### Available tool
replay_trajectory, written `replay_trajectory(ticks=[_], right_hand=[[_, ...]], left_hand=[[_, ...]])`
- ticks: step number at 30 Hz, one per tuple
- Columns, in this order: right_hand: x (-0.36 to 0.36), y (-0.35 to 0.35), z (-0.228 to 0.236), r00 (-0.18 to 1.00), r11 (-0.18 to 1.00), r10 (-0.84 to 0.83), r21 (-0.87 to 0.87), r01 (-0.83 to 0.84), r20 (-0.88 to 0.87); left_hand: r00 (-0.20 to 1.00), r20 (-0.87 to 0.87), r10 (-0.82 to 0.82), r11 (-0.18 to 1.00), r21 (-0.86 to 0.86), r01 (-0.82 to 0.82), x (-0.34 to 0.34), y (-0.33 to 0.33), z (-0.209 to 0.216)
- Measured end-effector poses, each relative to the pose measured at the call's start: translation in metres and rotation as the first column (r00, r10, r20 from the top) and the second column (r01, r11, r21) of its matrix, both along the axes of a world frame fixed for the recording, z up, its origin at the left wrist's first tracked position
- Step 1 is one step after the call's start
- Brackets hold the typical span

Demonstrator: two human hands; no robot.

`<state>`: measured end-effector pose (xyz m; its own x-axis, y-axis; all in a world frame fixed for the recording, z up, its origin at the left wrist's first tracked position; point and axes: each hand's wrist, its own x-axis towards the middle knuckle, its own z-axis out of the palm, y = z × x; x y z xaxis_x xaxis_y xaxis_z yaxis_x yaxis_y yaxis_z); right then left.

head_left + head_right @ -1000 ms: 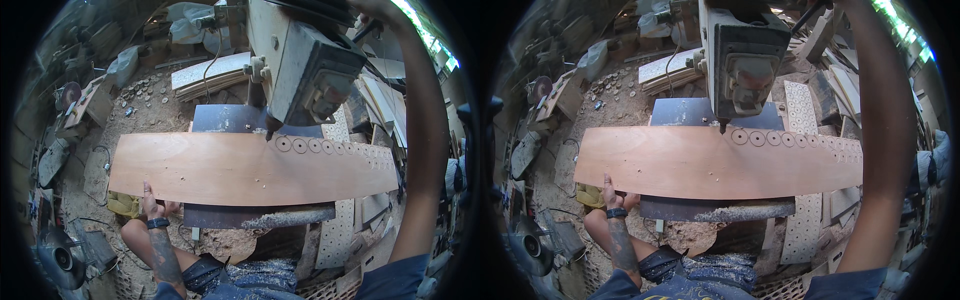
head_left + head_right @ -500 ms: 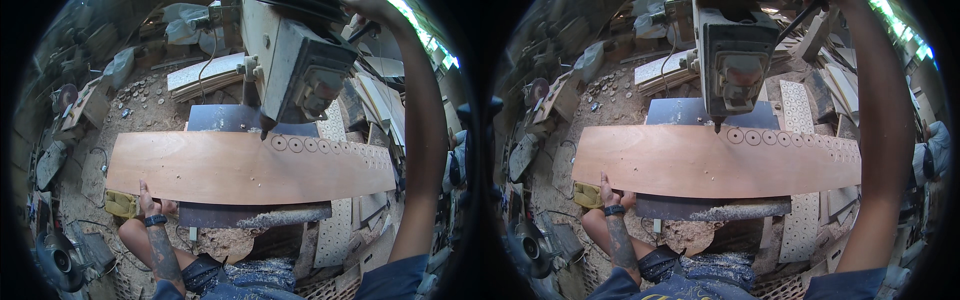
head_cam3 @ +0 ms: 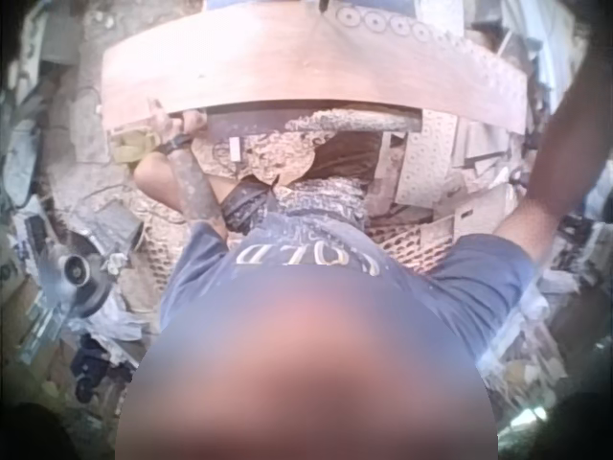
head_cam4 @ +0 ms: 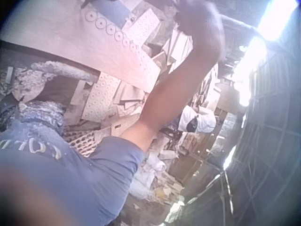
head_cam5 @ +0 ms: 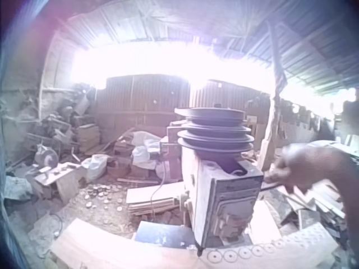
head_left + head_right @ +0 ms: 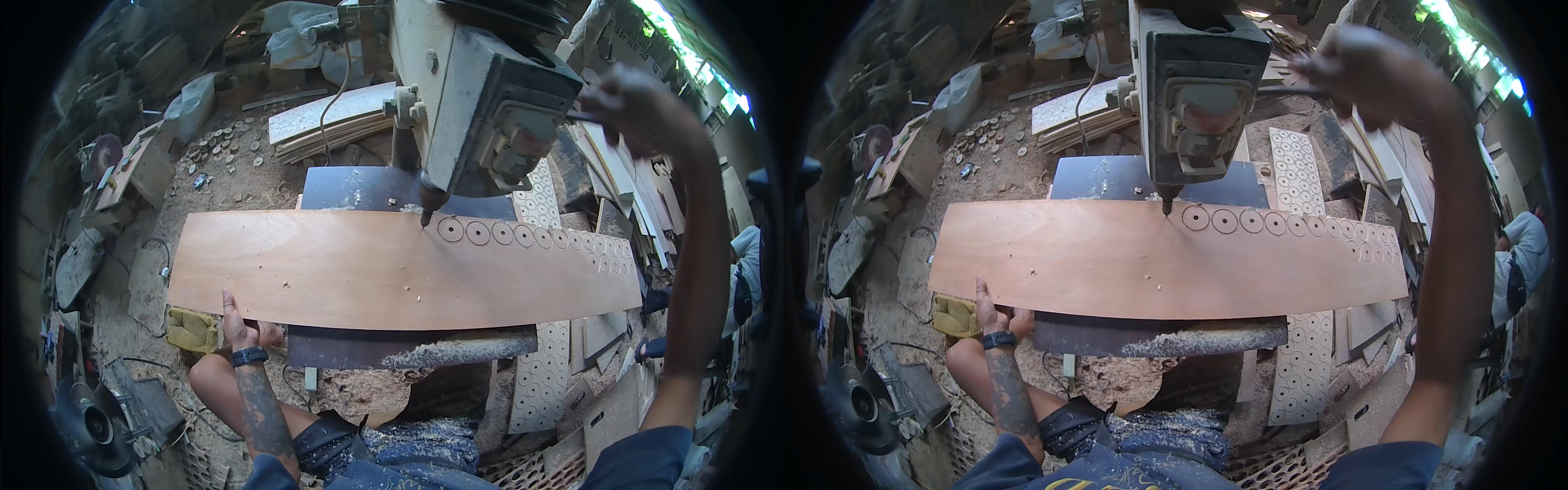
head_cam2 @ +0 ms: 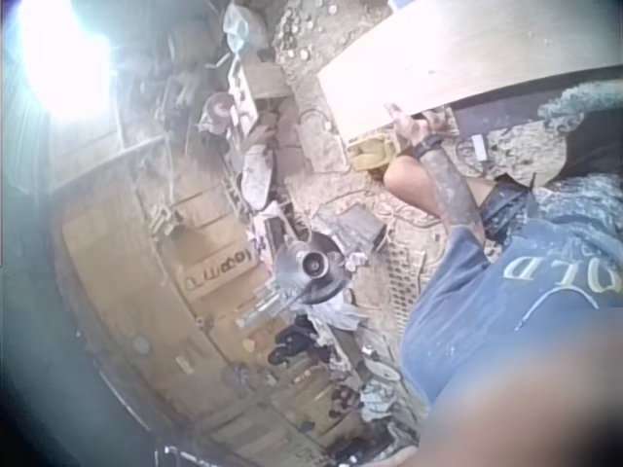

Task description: The person operates a drill press to create a series of circular holes in a large wooden board. They hold the board steady with one hand while using the other to lower the drill bit into marked positions, repeating the process across the board's surface.

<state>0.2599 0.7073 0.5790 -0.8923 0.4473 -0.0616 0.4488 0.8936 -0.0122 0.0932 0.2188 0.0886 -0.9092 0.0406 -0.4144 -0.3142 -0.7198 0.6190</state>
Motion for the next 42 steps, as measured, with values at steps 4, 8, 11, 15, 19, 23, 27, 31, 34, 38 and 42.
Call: replay_trajectory(ticks=[4, 8, 11, 15, 19, 23, 27, 31, 34, 38, 42], right_hand=[[0.047, -0.031, -0.067, 0.988, 0.997, 0.062, 0.064, -0.053, -0.143], [0.060, -0.037, -0.120, 0.921, 0.992, -0.104, -0.109, 0.068, -0.375], [0.060, -0.032, -0.145, 0.859, 0.988, -0.119, -0.149, 0.051, -0.498], [0.060, -0.026, -0.162, 0.847, 0.910, -0.246, -0.414, 0.034, -0.471], [0.059, -0.022, -0.183, 0.815, 0.714, -0.391, -0.700, -0.024, -0.427], [0.053, -0.013, -0.213, 0.816, 0.674, -0.407, -0.738, -0.035, -0.410], [0.046, -0.001, -0.243, 0.779, 0.656, -0.408, -0.746, -0.112, -0.476], [0.039, 0.006, -0.271, 0.698, 0.777, -0.334, -0.604, -0.177, -0.634], [0.033, 0.007, -0.285, 0.658, 0.852, -0.272, -0.494, -0.174, -0.702], [0.022, 0.006, -0.294, 0.623, 0.907, -0.187, -0.377, -0.188, -0.760], [0.014, 0.008, -0.304, 0.583, 0.941, -0.161, -0.302, -0.153, -0.796]], left_hand=[[0.999, -0.034, 0.036, 0.999, 0.008, -0.035, 0.001, 0.001, 0.000], [0.998, -0.048, 0.045, 0.999, 0.031, -0.043, -0.006, -0.005, -0.013], [0.995, -0.073, 0.063, 0.998, -0.012, -0.064, -0.007, -0.006, -0.017], [0.998, -0.016, 0.063, 0.994, -0.087, -0.065, -0.003, 0.001, -0.009], [0.994, -0.035, 0.101, 0.994, -0.044, -0.103, 0.002, 0.008, 0.005], [0.992, -0.006, 0.122, 0.985, -0.125, -0.122, 0.005, 0.013, 0.011], [0.992, 0.009, 0.124, 0.988, -0.098, -0.123, 0.004, 0.010, 0.004], [0.998, -0.044, 0.036, 0.998, -0.050, -0.038, 0.000, 0.002, -0.005], [0.999, -0.031, 0.035, 0.998, -0.043, -0.036, 0.001, 0.004, -0.003], [0.999, 0.005, 0.050, 0.998, -0.031, -0.050, 0.006, 0.012, 0.011], [0.999, 0.011, 0.041, 0.999, 0.001, -0.041, 0.010, 0.014, 0.019]])
